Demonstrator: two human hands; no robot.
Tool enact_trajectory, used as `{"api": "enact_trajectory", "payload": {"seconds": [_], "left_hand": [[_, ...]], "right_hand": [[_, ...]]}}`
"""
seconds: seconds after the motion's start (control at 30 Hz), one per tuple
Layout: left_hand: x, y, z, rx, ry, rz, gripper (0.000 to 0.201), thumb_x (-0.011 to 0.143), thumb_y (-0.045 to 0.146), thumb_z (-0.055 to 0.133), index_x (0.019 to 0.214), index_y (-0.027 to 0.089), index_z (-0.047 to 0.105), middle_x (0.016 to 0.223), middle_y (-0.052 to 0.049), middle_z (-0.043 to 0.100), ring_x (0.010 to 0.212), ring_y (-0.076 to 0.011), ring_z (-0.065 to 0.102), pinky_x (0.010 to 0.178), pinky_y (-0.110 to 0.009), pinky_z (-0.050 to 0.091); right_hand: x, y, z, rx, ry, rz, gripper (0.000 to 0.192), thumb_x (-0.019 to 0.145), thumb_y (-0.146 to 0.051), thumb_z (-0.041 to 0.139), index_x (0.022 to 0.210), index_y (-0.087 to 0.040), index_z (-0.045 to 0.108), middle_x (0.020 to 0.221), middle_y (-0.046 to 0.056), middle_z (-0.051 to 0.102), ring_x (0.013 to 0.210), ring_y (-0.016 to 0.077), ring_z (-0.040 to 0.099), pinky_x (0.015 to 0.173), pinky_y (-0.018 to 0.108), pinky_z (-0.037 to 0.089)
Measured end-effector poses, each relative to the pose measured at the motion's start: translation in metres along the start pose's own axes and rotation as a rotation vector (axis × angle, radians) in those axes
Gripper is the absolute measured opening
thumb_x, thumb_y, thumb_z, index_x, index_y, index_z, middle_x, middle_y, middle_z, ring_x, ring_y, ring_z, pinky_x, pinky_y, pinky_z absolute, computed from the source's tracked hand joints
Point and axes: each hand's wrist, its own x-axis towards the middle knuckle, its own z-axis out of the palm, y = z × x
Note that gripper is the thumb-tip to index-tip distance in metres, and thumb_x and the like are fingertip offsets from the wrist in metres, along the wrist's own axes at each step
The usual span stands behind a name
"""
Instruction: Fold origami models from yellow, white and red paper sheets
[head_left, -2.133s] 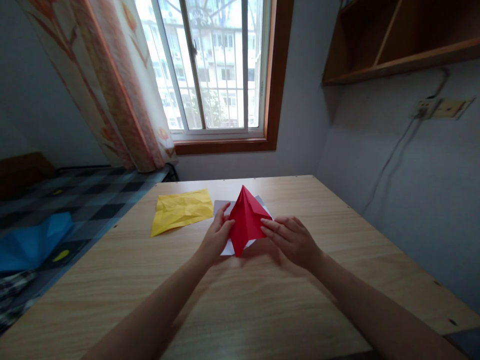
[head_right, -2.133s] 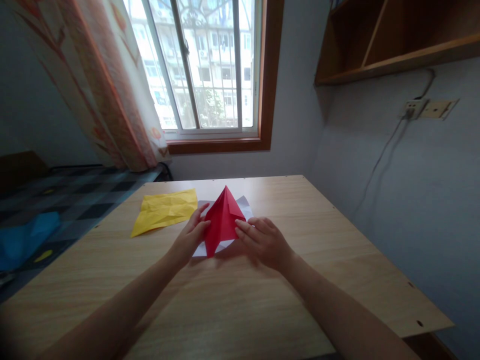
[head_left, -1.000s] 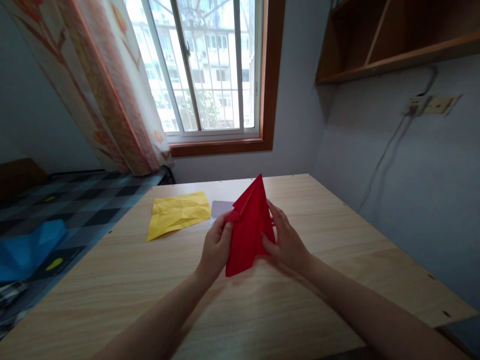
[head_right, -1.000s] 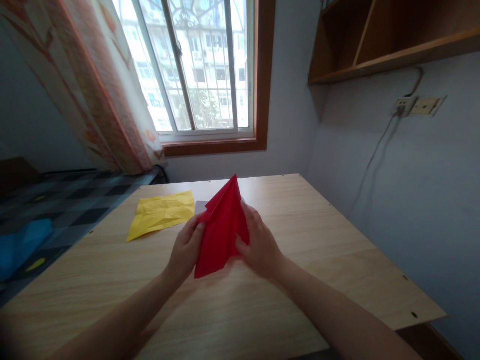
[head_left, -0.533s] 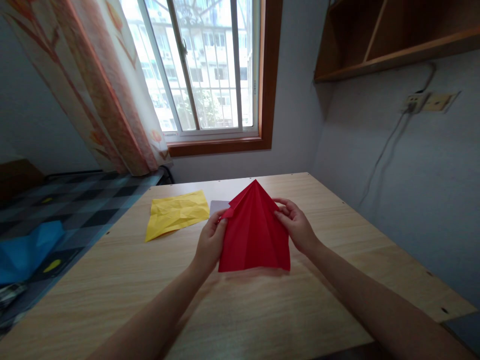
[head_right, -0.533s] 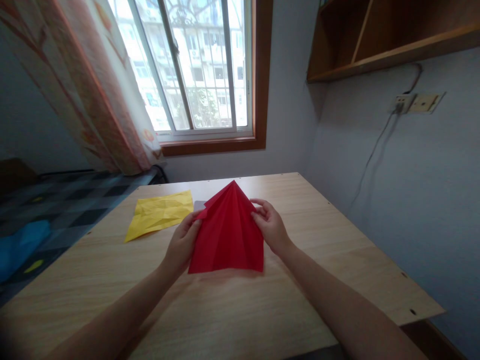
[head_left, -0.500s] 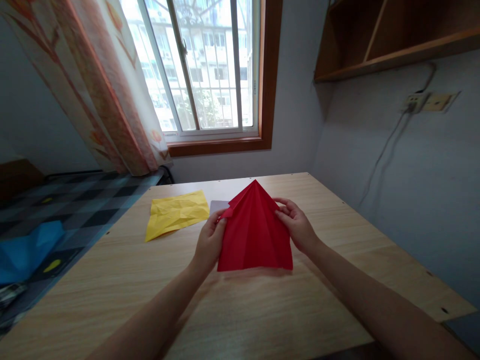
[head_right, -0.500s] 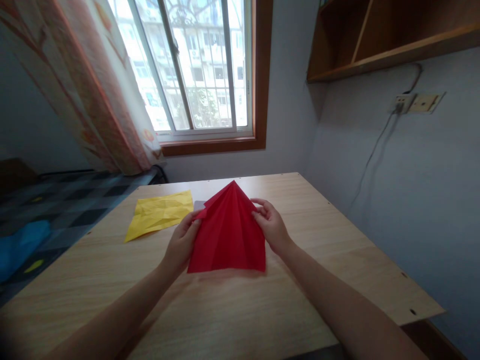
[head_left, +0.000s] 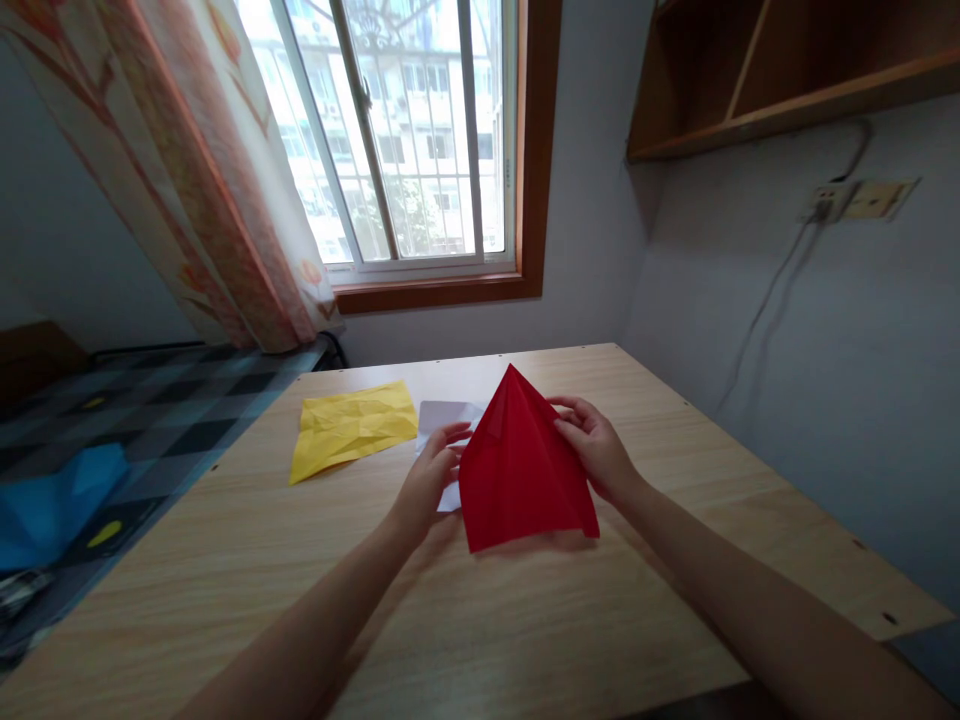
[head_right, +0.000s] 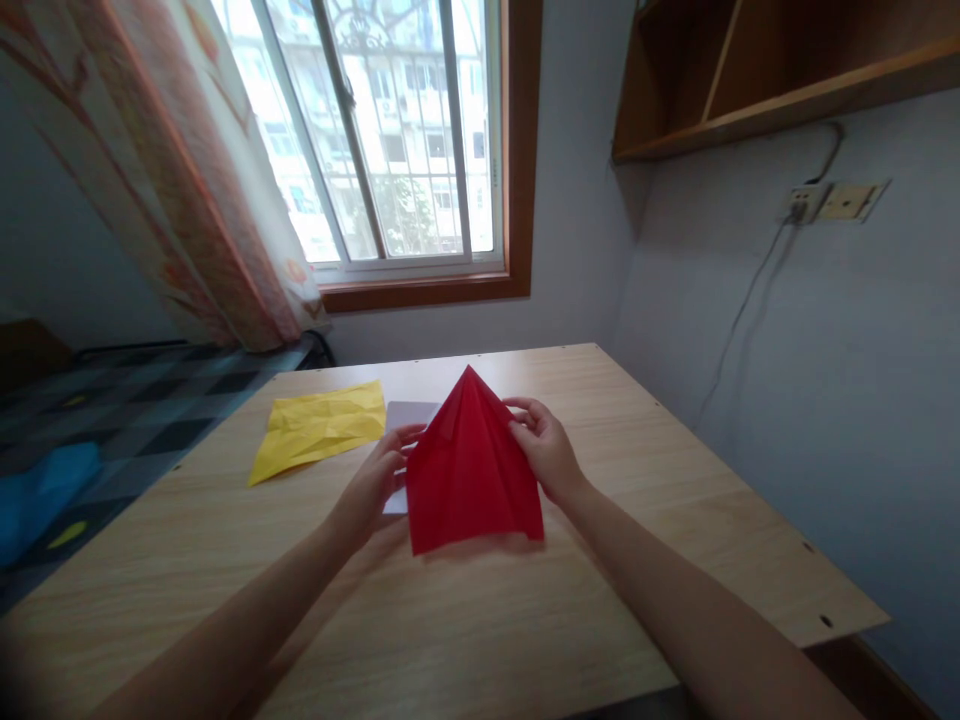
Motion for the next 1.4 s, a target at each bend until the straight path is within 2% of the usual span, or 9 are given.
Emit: {"api": "enact_trajectory", "payload": {"seconds": [0.17, 0.33, 0.47, 0.67, 0.87, 1.0, 1.1, 1.23, 1.4], "left_hand": [[-0.002, 0.002, -0.003, 0.159, 0.137, 0.247, 0.029, 0.081, 0.047, 0.06, 0.093, 0.021, 0.056, 0.103, -0.005, 0.061, 0.094, -0.0214, 0.061, 0.076, -0.032, 0.051], [-0.004, 0.001, -0.006, 0.41, 0.163, 0.454, 0.025, 0.08, 0.039, 0.066, 0.095, 0.022, 0.057, 0.102, -0.005, 0.06, 0.096, -0.0209, 0.059, 0.078, -0.031, 0.049], [-0.004, -0.002, -0.003, 0.529, 0.089, 0.407, 0.026, 0.077, 0.037, 0.071, 0.093, 0.022, 0.057, 0.093, -0.003, 0.061, 0.082, -0.0181, 0.06, 0.072, -0.03, 0.049], [-0.001, -0.004, -0.006, 0.423, 0.057, 0.303, 0.024, 0.075, 0.035, 0.07, 0.092, 0.023, 0.058, 0.067, 0.003, 0.061, 0.061, -0.0156, 0.058, 0.059, -0.025, 0.044], [0.004, -0.003, -0.014, 0.374, 0.023, 0.258, 0.031, 0.075, 0.037, 0.071, 0.1, 0.021, 0.063, 0.061, 0.002, 0.063, 0.057, -0.0163, 0.059, 0.053, -0.024, 0.043], [0.005, -0.005, -0.016, 0.361, -0.079, 0.241, 0.039, 0.079, 0.038, 0.069, 0.112, 0.019, 0.062, 0.066, -0.001, 0.068, 0.065, -0.0191, 0.065, 0.059, -0.027, 0.049], [0.006, -0.004, -0.016, 0.326, -0.13, 0.223, 0.034, 0.079, 0.039, 0.068, 0.106, 0.019, 0.064, 0.07, -0.003, 0.07, 0.067, -0.0199, 0.067, 0.062, -0.03, 0.052], [0.008, 0.004, -0.02, 0.32, -0.046, 0.215, 0.025, 0.076, 0.042, 0.07, 0.077, 0.018, 0.063, 0.065, -0.002, 0.068, 0.061, -0.0173, 0.063, 0.057, -0.027, 0.049], [0.014, 0.012, -0.027, 0.255, 0.136, 0.246, 0.03, 0.072, 0.046, 0.07, 0.075, 0.017, 0.061, 0.067, 0.0, 0.061, 0.063, -0.0147, 0.056, 0.057, -0.024, 0.044]], "right_hand": [[-0.006, -0.001, 0.004, -0.277, -0.013, -0.172, 0.029, 0.08, -0.027, 0.057, 0.108, -0.022, 0.063, 0.09, 0.004, 0.069, 0.076, 0.0176, 0.067, 0.064, 0.029, 0.055], [-0.012, 0.0, 0.007, -0.413, -0.04, -0.286, 0.029, 0.081, -0.019, 0.054, 0.108, -0.022, 0.064, 0.092, 0.004, 0.069, 0.076, 0.0161, 0.066, 0.07, 0.03, 0.055], [-0.015, 0.0, 0.009, -0.42, -0.063, -0.294, 0.029, 0.082, -0.018, 0.053, 0.109, -0.022, 0.064, 0.094, 0.004, 0.069, 0.076, 0.0162, 0.067, 0.069, 0.03, 0.055], [-0.015, -0.001, 0.011, -0.455, -0.104, -0.306, 0.027, 0.083, -0.02, 0.053, 0.106, -0.021, 0.065, 0.096, 0.004, 0.07, 0.078, 0.017, 0.068, 0.071, 0.031, 0.054], [-0.014, -0.004, 0.009, -0.454, -0.057, -0.283, 0.024, 0.087, -0.032, 0.056, 0.103, -0.021, 0.07, 0.101, 0.007, 0.072, 0.092, 0.021, 0.067, 0.082, 0.036, 0.052], [-0.012, -0.004, 0.008, -0.432, -0.064, -0.187, 0.027, 0.08, -0.036, 0.066, 0.102, -0.021, 0.068, 0.088, 0.004, 0.071, 0.079, 0.0195, 0.066, 0.071, 0.032, 0.052], [-0.01, -0.002, 0.005, -0.477, -0.053, -0.199, 0.014, 0.078, -0.032, 0.067, 0.085, -0.02, 0.065, 0.077, 0.001, 0.067, 0.072, 0.0181, 0.063, 0.067, 0.031, 0.049], [-0.005, -0.001, 0.0, -0.544, -0.018, -0.229, 0.013, 0.08, -0.03, 0.063, 0.072, -0.02, 0.059, 0.069, 0.0, 0.062, 0.066, 0.0164, 0.057, 0.062, 0.028, 0.043], [-0.004, -0.007, -0.002, -0.609, -0.043, -0.22, 0.019, 0.084, -0.033, 0.057, 0.07, -0.02, 0.056, 0.065, -0.001, 0.059, 0.062, 0.015, 0.053, 0.058, 0.027, 0.038]]}}
